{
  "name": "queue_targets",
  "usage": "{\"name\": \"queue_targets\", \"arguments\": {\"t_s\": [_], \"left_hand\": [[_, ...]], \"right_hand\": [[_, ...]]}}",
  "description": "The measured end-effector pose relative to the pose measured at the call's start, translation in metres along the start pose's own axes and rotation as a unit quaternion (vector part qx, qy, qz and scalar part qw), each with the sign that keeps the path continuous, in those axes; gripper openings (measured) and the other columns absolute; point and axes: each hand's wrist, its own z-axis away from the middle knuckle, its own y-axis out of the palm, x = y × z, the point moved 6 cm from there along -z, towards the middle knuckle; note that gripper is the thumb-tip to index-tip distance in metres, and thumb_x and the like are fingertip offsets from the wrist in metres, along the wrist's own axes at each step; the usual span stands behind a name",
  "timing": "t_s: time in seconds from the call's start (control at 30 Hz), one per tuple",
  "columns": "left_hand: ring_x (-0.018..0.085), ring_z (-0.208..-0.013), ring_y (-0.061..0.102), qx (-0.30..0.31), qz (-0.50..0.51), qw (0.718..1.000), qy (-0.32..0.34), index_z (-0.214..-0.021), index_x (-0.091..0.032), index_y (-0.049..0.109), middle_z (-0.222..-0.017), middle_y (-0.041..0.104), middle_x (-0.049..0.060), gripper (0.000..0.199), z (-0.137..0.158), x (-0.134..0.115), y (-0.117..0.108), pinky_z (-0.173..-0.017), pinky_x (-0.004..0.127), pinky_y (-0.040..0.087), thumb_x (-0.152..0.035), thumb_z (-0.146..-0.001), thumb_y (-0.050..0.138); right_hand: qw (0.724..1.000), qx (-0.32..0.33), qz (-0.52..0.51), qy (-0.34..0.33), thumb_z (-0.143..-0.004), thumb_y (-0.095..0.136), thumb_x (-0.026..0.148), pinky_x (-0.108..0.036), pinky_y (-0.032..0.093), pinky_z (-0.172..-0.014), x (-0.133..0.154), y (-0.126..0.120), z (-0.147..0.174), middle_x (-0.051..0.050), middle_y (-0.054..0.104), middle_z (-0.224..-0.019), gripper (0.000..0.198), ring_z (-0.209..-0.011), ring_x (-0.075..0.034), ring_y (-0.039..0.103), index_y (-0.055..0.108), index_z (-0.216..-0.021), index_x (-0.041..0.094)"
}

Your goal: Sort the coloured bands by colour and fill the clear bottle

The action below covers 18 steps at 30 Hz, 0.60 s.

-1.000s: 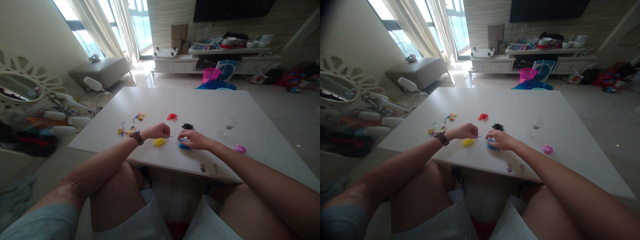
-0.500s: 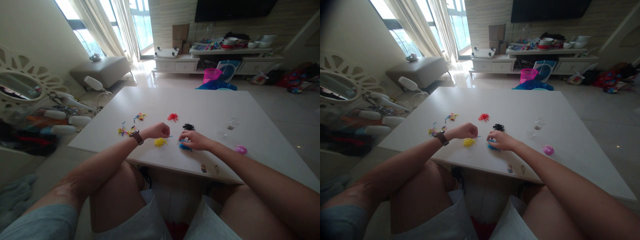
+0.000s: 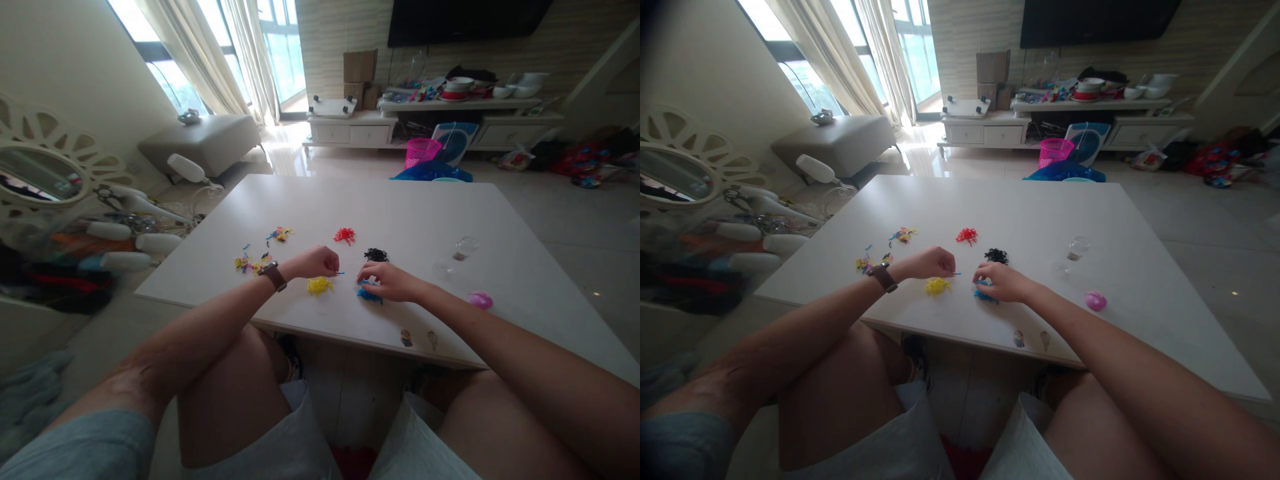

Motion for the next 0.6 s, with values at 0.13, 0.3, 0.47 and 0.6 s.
{"name": "queue_targets", "arguments": {"t_s": [0.13,0.3,0.47,0.6], "left_hand": [[0.013,-0.065,0.061,0.000,0.006,1.000,0.000,-0.083,-0.011,0.072,-0.071,0.070,0.004,0.018,-0.0007,0.0009,0.0005,-0.060,0.022,0.044,-0.026,-0.075,0.068],[0.013,-0.065,0.061,-0.004,0.002,1.000,0.003,-0.083,-0.011,0.073,-0.071,0.070,0.004,0.017,-0.0011,0.0023,0.0008,-0.059,0.022,0.044,-0.026,-0.075,0.069],[0.013,-0.066,0.061,-0.003,0.009,1.000,0.002,-0.083,-0.011,0.072,-0.072,0.070,0.004,0.017,-0.0012,0.0024,0.0009,-0.060,0.022,0.045,-0.026,-0.075,0.069],[0.013,-0.064,0.061,-0.006,0.013,1.000,0.005,-0.083,-0.010,0.072,-0.071,0.070,0.004,0.018,-0.0020,0.0039,0.0010,-0.059,0.022,0.045,-0.026,-0.075,0.069]], "right_hand": [[1.000,-0.001,-0.001,-0.001,-0.086,0.060,0.021,-0.028,0.052,-0.079,-0.0002,0.0002,0.0000,-0.008,0.068,-0.101,0.018,-0.089,-0.018,0.065,0.074,-0.096,0.018],[1.000,-0.002,-0.002,0.003,-0.085,0.061,0.021,-0.028,0.052,-0.079,-0.0006,0.0001,0.0002,-0.008,0.068,-0.100,0.017,-0.088,-0.018,0.064,0.074,-0.096,0.018],[1.000,-0.003,0.003,0.003,-0.085,0.061,0.021,-0.029,0.053,-0.080,0.0008,-0.0005,0.0005,-0.009,0.068,-0.101,0.018,-0.087,-0.018,0.065,0.073,-0.097,0.017],[1.000,-0.010,0.006,-0.008,-0.084,0.062,0.021,-0.031,0.054,-0.081,0.0021,-0.0007,0.0007,-0.009,0.070,-0.105,0.023,-0.090,-0.020,0.066,0.072,-0.104,0.017]]}}
